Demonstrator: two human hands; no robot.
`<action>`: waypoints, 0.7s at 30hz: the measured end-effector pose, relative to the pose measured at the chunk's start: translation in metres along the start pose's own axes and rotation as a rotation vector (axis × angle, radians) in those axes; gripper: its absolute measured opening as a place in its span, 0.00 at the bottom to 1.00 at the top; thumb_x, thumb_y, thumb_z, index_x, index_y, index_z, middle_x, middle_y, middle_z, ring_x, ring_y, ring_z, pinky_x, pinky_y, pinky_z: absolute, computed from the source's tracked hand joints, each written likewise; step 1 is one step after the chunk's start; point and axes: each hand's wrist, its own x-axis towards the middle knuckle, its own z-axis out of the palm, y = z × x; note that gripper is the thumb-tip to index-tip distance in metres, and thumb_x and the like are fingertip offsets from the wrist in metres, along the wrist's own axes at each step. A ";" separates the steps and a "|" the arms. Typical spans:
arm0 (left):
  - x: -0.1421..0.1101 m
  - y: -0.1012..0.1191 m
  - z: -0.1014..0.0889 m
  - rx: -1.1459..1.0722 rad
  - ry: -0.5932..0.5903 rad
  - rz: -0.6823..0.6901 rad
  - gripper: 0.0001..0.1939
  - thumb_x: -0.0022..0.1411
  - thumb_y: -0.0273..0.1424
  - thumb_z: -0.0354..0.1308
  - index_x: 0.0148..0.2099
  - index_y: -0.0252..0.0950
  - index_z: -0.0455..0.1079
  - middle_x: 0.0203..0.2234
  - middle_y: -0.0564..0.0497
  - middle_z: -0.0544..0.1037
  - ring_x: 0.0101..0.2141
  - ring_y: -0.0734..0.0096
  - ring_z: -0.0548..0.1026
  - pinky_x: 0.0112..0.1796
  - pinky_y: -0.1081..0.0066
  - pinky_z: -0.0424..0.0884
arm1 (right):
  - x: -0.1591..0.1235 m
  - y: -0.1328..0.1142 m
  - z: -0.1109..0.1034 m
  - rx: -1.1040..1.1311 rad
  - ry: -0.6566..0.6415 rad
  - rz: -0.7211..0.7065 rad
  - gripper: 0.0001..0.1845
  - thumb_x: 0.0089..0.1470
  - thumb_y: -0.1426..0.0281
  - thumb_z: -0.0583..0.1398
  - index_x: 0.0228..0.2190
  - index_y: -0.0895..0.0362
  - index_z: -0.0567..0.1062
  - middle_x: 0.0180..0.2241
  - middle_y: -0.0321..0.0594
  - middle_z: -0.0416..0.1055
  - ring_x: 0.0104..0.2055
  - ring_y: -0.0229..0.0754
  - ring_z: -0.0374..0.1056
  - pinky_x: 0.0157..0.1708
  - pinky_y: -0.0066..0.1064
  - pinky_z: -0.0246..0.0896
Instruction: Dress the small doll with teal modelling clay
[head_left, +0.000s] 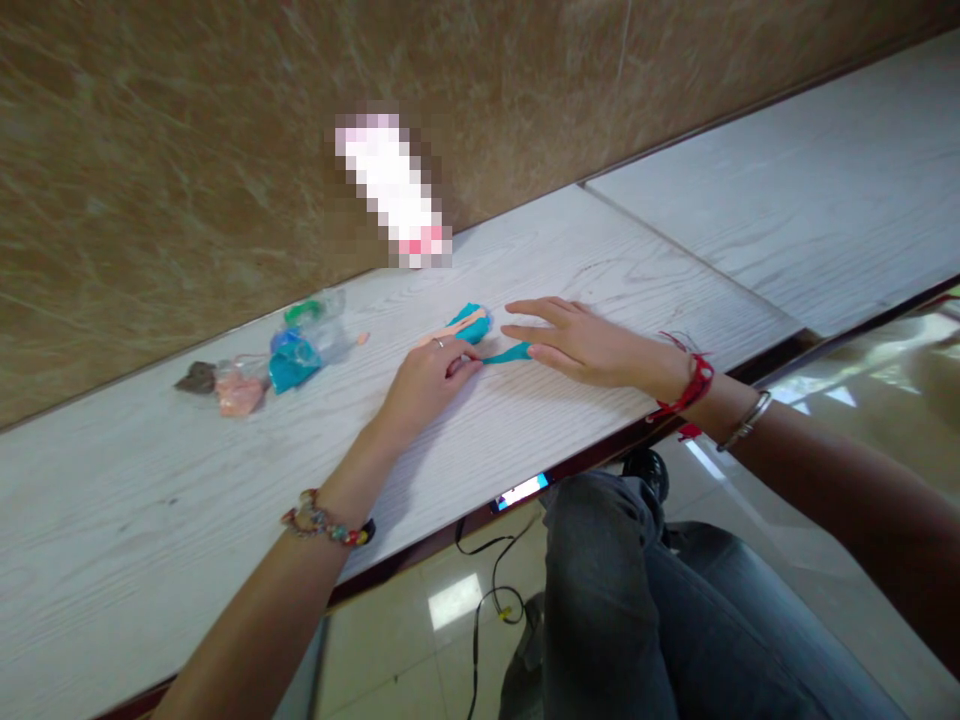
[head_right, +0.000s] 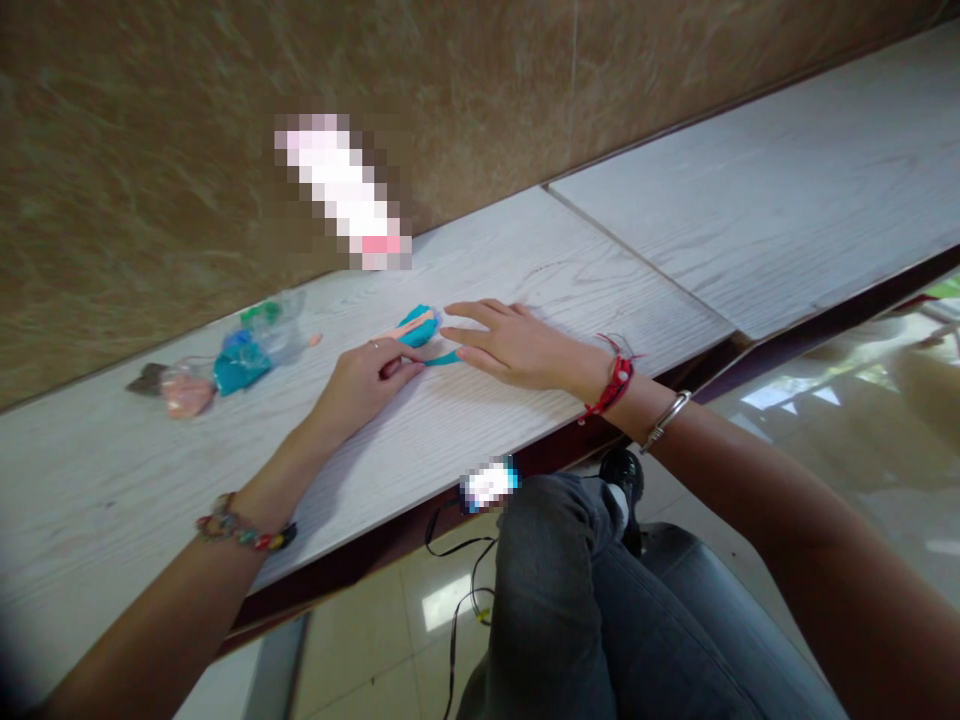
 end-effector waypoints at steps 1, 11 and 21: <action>0.000 0.000 0.000 -0.011 -0.004 -0.009 0.07 0.58 0.31 0.54 0.33 0.34 0.72 0.19 0.55 0.67 0.25 0.73 0.66 0.33 0.71 0.62 | 0.000 0.000 0.000 0.001 -0.002 -0.001 0.25 0.62 0.61 0.41 0.53 0.56 0.64 0.57 0.49 0.55 0.56 0.50 0.54 0.49 0.47 0.54; 0.001 -0.002 0.001 -0.058 -0.024 -0.042 0.07 0.58 0.30 0.53 0.33 0.34 0.71 0.20 0.55 0.68 0.25 0.74 0.66 0.33 0.72 0.62 | -0.001 0.000 -0.002 0.008 0.005 -0.006 0.25 0.62 0.60 0.41 0.54 0.56 0.64 0.57 0.49 0.54 0.57 0.50 0.54 0.50 0.47 0.54; -0.008 -0.008 -0.006 0.035 -0.055 0.086 0.17 0.64 0.34 0.44 0.47 0.35 0.70 0.37 0.47 0.76 0.35 0.68 0.71 0.38 0.68 0.66 | -0.004 0.005 0.000 -0.077 -0.031 -0.020 0.22 0.61 0.62 0.44 0.50 0.55 0.68 0.54 0.48 0.60 0.55 0.49 0.55 0.48 0.46 0.54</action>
